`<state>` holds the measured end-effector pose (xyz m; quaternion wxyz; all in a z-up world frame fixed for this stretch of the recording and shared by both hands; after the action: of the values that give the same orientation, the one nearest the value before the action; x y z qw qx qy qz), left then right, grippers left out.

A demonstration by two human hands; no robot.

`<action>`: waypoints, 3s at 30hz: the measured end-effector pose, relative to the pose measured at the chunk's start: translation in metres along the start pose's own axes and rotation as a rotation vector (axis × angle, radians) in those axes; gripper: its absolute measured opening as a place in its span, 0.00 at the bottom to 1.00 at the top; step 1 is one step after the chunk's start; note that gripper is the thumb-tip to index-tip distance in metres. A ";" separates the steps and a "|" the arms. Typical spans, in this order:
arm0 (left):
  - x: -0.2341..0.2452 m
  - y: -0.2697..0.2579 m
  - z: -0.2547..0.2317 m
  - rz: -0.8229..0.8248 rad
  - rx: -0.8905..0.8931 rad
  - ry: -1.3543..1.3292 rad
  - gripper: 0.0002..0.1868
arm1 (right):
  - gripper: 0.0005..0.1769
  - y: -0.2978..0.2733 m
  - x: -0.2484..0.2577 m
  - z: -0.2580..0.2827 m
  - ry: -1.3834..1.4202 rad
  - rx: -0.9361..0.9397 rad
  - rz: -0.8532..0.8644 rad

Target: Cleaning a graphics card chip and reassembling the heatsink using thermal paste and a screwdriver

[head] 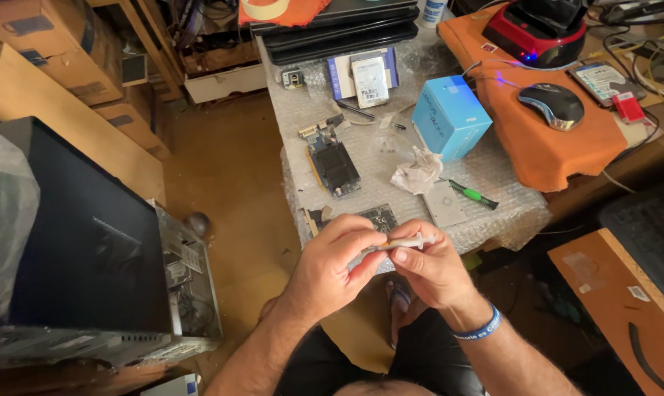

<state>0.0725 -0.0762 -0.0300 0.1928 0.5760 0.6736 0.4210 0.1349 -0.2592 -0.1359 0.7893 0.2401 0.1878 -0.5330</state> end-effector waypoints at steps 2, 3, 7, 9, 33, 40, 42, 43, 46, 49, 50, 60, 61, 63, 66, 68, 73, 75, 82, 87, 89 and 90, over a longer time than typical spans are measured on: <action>0.000 0.000 -0.001 0.003 -0.007 0.008 0.09 | 0.15 -0.002 0.002 0.006 -0.025 0.027 -0.021; 0.000 0.000 -0.001 0.002 -0.013 0.021 0.08 | 0.15 -0.003 0.003 0.008 -0.049 0.050 -0.037; 0.002 -0.002 0.003 0.034 -0.010 0.031 0.09 | 0.15 -0.008 -0.009 0.032 -0.109 0.068 -0.051; 0.003 -0.002 0.000 0.041 -0.026 0.026 0.18 | 0.14 -0.010 0.001 0.032 -0.156 0.106 -0.076; 0.026 -0.065 0.100 -0.265 0.906 0.252 0.17 | 0.08 0.004 0.034 0.019 -0.672 0.117 -0.137; 0.022 -0.079 0.092 -0.466 0.598 0.264 0.18 | 0.09 0.004 0.037 -0.006 -0.575 0.145 -0.045; 0.019 -0.073 0.083 -0.520 0.521 0.240 0.20 | 0.09 0.002 0.034 -0.009 -0.552 0.162 -0.022; 0.018 -0.073 0.082 -0.508 0.519 0.239 0.20 | 0.09 0.000 0.033 -0.011 -0.548 0.165 -0.033; 0.014 -0.073 0.081 -0.526 0.489 0.268 0.20 | 0.10 -0.004 0.033 -0.019 -0.474 0.158 -0.053; 0.011 -0.071 0.080 -0.504 0.427 0.261 0.22 | 0.10 -0.008 0.034 -0.027 -0.402 0.162 -0.077; 0.012 -0.070 0.078 -0.500 0.426 0.263 0.22 | 0.10 -0.010 0.035 -0.030 -0.385 0.160 -0.096; 0.007 -0.030 0.076 -0.531 0.278 0.258 0.21 | 0.09 0.025 0.017 -0.001 -0.375 0.240 -0.108; 0.007 -0.028 0.076 -0.526 0.271 0.259 0.21 | 0.09 0.028 0.019 -0.003 -0.369 0.247 -0.110; 0.007 -0.027 0.076 -0.520 0.249 0.229 0.22 | 0.07 0.033 0.023 -0.007 -0.314 0.269 -0.089; 0.003 -0.019 0.070 -0.528 0.265 0.302 0.22 | 0.07 0.036 0.021 -0.006 -0.303 0.271 -0.081; -0.001 -0.016 0.064 -0.505 0.289 0.356 0.21 | 0.07 0.032 0.021 -0.001 -0.333 0.264 -0.079; -0.004 -0.023 0.062 -0.470 0.386 0.451 0.20 | 0.08 0.026 0.031 0.003 -0.556 0.234 -0.056; -0.005 -0.024 0.060 -0.468 0.426 0.468 0.20 | 0.08 0.027 0.033 0.002 -0.649 0.179 -0.038; -0.002 -0.021 0.060 -0.443 0.400 0.475 0.20 | 0.08 0.030 0.033 0.004 -0.777 0.105 -0.034; 0.000 -0.023 0.066 -0.408 0.371 0.405 0.21 | 0.09 0.031 0.033 0.002 -0.823 0.074 -0.041; 0.001 -0.024 0.068 -0.413 0.378 0.410 0.21 | 0.09 0.032 0.030 0.003 -0.828 0.068 -0.041; 0.002 -0.024 0.069 -0.416 0.386 0.415 0.21 | 0.09 0.033 0.029 0.003 -0.832 0.061 -0.043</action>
<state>0.1084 -0.0506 -0.0880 0.0212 0.3545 0.8685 0.3458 0.1760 -0.2728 -0.1436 0.7792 0.0235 -0.1580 -0.6061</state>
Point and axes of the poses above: each hand's wrist, its own y-axis towards the middle knuckle, its own x-axis out of the back of the hand, z = x × y, the point moved 1 cm from there along y, towards the middle knuckle, and after that the axes turned 2 degrees about -z, right-handed, at the moved point
